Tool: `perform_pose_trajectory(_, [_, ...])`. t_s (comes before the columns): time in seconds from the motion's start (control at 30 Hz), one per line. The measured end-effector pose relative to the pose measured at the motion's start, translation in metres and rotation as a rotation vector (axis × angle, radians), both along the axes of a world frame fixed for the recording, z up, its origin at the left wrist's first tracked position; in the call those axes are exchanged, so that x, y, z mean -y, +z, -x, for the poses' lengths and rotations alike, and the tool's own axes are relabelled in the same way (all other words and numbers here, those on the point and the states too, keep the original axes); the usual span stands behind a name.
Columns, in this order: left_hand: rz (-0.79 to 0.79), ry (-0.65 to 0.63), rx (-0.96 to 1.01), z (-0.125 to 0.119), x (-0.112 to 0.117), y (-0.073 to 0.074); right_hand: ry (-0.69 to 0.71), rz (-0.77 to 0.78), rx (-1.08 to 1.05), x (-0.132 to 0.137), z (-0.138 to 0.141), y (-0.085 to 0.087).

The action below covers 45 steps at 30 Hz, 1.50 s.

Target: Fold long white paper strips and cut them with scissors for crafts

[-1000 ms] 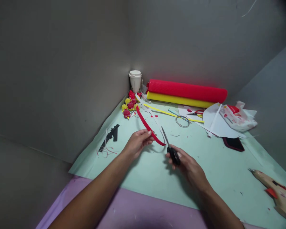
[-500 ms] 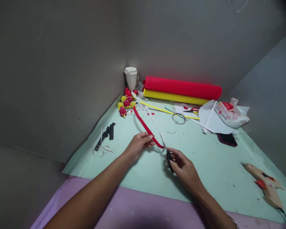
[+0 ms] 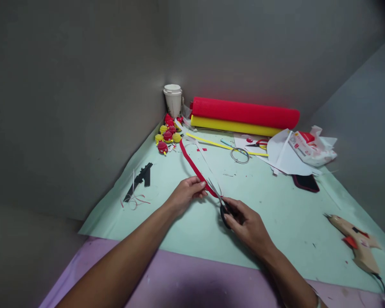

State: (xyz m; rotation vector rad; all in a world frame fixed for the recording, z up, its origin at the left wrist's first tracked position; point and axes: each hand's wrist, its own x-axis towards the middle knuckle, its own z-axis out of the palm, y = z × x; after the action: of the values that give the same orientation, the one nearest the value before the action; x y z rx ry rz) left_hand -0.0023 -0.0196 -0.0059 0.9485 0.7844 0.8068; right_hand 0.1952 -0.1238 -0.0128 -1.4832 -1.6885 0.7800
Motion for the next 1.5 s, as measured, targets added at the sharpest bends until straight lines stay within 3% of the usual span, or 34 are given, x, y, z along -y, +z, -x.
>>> perform_pose_trajectory(0.37, [-0.025,-0.005,0.001,0.0003,0.0004,-0.0024,0.059,-0.076,0.164,-0.0021,-0.0017,0.0033])
perform_pose_trajectory(1.5, [0.003,-0.034,0.039,0.0013,0.0002,-0.0043,0.074,-0.147,0.185,-0.0069,0.0002,-0.0012])
